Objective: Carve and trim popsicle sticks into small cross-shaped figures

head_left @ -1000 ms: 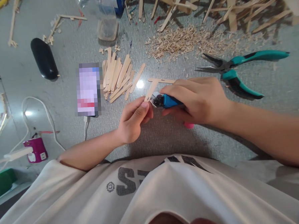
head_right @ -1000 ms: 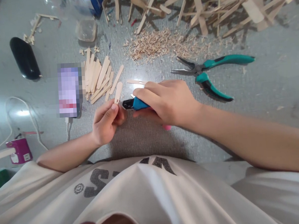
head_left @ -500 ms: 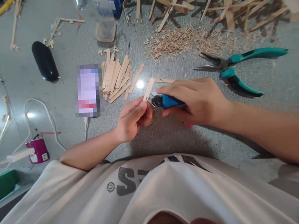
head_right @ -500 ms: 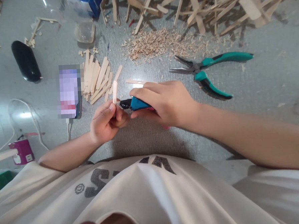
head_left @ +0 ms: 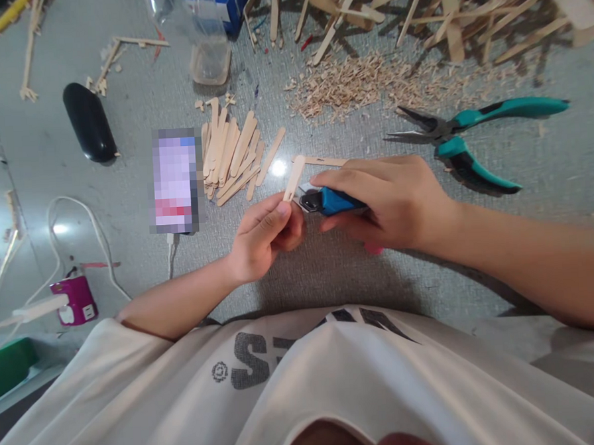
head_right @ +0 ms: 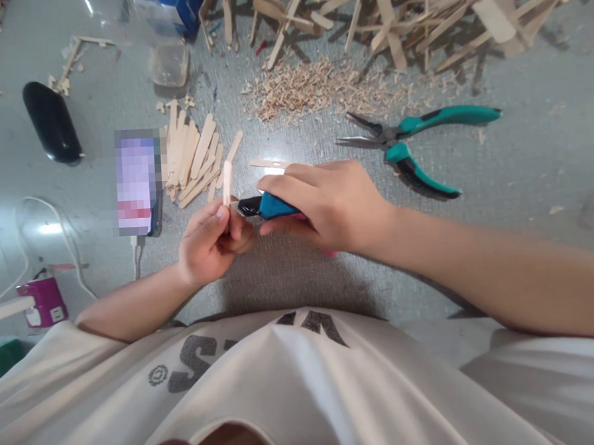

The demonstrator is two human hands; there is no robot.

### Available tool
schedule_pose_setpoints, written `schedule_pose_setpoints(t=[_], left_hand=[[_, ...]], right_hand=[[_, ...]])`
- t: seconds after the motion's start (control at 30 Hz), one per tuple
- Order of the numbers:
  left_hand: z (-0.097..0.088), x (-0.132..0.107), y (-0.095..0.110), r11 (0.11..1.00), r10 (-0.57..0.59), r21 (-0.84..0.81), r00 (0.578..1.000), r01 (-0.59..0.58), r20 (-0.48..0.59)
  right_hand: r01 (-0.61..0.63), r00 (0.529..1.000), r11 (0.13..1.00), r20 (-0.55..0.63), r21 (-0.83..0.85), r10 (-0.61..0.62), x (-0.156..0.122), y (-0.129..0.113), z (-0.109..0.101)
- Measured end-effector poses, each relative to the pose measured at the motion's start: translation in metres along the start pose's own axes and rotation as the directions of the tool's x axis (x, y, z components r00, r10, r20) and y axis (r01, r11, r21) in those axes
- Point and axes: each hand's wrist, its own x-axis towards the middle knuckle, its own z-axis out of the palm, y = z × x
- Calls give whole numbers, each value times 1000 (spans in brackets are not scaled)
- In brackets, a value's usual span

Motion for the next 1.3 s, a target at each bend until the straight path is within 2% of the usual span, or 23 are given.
schedule_pose_setpoints(t=[0.13, 0.4, 0.57, 0.7, 0.87, 1.07, 1.17, 1.3], left_hand=[[-2, 1, 0, 1000, 8, -6, 1000, -8, 4], [1, 1, 3, 999, 13, -34, 996, -10, 84], [0, 0, 2, 1000, 3, -13, 996, -2, 89], [1, -1, 2, 1000, -12, -12, 996, 13, 92], [6, -4, 2, 999, -33, 22, 994, 31, 106], [7, -6, 4, 998, -56, 17, 992, 55, 116], [6, -5, 7, 995, -103, 4, 988, 103, 117], [4, -4, 10, 995, -102, 9, 984, 102, 148]], right_hand=[[7, 1000, 1000, -19, 0, -7, -2, 1, 3], [-33, 998, 997, -51, -74, 29, -2, -1, 2], [-107, 992, 988, 54, -108, 113, -1, 0, 0], [-92, 985, 993, 142, -71, 101, 0, 1, -1], [-121, 990, 989, 65, -83, 126, -2, -2, 8], [-96, 992, 995, 81, -41, 99, -7, -2, 19], [-95, 992, 995, 77, -35, 98, -5, 0, 13], [-77, 986, 997, 151, 7, 75, 0, -2, 1]])
